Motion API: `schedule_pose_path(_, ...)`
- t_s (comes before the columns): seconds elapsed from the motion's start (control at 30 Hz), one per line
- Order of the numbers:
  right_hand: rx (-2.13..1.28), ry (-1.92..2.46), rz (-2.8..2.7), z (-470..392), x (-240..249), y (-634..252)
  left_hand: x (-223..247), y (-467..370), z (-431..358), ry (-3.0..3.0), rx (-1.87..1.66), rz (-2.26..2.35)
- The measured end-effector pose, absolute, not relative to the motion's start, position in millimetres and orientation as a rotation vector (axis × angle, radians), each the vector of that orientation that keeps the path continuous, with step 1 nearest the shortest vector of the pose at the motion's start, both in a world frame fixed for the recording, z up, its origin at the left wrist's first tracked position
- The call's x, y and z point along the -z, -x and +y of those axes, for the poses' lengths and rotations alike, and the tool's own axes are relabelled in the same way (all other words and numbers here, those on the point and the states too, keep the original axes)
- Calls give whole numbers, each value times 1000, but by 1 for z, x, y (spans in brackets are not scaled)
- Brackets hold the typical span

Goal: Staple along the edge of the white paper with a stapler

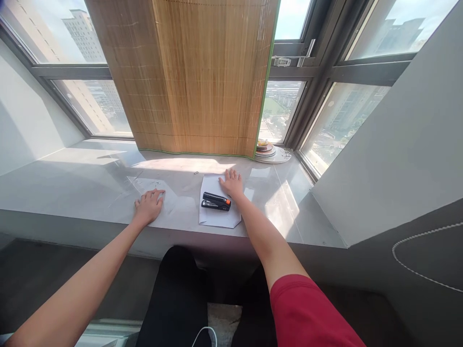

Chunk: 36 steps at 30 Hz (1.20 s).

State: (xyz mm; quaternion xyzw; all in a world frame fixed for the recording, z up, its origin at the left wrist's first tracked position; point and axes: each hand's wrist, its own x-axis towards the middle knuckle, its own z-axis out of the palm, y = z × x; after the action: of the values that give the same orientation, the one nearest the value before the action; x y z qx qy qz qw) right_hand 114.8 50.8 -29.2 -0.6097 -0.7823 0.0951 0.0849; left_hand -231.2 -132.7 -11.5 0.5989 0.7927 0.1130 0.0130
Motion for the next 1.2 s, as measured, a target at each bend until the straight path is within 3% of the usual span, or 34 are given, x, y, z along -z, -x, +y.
schedule_pose_path(0.47,-599,1547,-1845,41,-8,-141,6,227,-135,-1848,-341,2493)
schedule_pose_path(0.67,-628,930,-2243,-31,-4,-142,8,229,-133,-1864,-308,2514)
schedule_pose_path(0.8,-607,822,-2458,-55,2,-131,10,231,-132,-1865,-288,2545)
schedule_pose_path(1.07,-941,570,-2243,10,-49,-191,10,228,-130,-1877,-301,2556)
schedule_pose_path(1.2,-1043,701,-1909,49,-36,-243,12,230,-131,-1870,-312,2563)
